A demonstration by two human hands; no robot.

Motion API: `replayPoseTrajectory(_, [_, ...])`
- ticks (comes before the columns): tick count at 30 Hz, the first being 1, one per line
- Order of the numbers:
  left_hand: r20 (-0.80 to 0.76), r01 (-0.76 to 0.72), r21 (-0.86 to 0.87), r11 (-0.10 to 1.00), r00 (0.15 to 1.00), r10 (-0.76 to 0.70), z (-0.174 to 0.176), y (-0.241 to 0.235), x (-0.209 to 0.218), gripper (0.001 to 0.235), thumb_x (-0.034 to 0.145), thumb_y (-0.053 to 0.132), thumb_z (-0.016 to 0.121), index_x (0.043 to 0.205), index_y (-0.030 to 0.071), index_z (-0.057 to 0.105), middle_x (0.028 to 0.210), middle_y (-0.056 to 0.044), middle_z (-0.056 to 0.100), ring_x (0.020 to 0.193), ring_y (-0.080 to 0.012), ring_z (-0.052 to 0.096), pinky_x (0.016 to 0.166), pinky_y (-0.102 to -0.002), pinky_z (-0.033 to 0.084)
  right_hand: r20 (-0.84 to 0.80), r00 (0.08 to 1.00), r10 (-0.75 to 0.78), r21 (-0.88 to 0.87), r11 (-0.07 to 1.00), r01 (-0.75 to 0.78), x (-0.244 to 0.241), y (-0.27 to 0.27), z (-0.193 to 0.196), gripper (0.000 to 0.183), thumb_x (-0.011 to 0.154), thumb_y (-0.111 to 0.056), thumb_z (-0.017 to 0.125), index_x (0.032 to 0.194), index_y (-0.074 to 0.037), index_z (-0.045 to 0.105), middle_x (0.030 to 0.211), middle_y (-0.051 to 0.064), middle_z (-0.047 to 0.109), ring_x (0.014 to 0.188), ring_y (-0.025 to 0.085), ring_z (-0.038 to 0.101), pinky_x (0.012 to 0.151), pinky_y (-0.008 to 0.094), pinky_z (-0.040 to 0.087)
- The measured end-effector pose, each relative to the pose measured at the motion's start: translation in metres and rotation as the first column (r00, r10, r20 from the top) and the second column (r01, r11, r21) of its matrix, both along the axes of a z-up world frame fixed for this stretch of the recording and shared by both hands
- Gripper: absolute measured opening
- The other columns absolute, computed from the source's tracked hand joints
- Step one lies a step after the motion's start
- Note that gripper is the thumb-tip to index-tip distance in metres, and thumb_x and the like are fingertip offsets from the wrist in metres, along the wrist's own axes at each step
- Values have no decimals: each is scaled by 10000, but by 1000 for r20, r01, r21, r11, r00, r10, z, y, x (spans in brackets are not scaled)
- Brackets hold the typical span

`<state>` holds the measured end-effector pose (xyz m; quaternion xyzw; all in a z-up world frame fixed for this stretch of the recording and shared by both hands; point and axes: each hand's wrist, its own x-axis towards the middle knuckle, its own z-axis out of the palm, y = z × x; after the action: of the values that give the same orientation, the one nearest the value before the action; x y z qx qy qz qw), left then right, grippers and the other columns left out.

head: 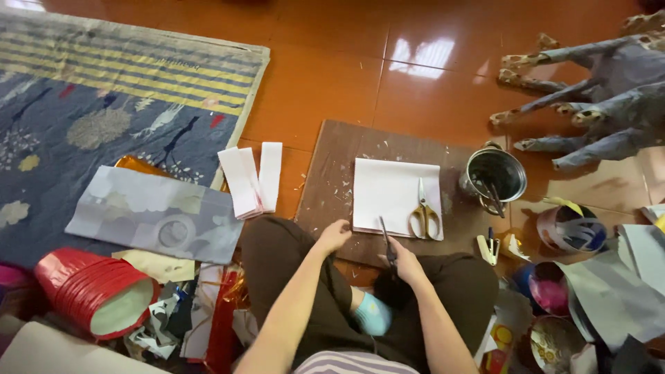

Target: Folding a large sheet of paper and cutting it into strips using scissors

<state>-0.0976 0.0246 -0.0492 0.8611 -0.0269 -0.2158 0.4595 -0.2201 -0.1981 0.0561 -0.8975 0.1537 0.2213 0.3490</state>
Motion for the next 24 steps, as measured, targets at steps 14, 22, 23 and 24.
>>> replayPoseTrajectory(14, [-121,364,730,578,902,-415,23,-11,-29,494,748,320,776,1165,72,684,1254,-175,608,1213,-393,508,1038,-591,343,46,999,9,89,996,-13,1,-4,-15,735,793,-477,755,1439,-299,454,1169,201,692,1181,377,602,1025,482,471])
replayPoseTrajectory(22, [-260,499,787,363,801,-539,18,-12,-56,402,932,240,496,1244,29,637,1287,-145,643,1265,-335,551,1029,-609,371,98,992,76,68,994,-83,-9,0,-4,715,856,-300,671,1499,-226,367,1295,249,606,1249,411,536,1076,479,437])
replayPoseTrajectory(23, [-256,489,807,330,794,-551,21,-13,-55,415,933,246,467,1249,38,637,1290,-132,645,1270,-325,552,1024,-609,370,104,991,80,50,995,-86,-12,2,13,709,862,-364,678,1492,-240,377,1285,240,614,1248,402,538,1082,481,430])
replayPoseTrajectory(24, [-260,494,805,329,792,-553,22,-14,-57,415,933,246,467,1249,38,637,1290,-132,645,1270,-325,552,1024,-609,370,99,992,78,50,995,-83,-14,1,12,709,862,-364,678,1492,-240,377,1285,240,614,1248,402,538,1082,481,430])
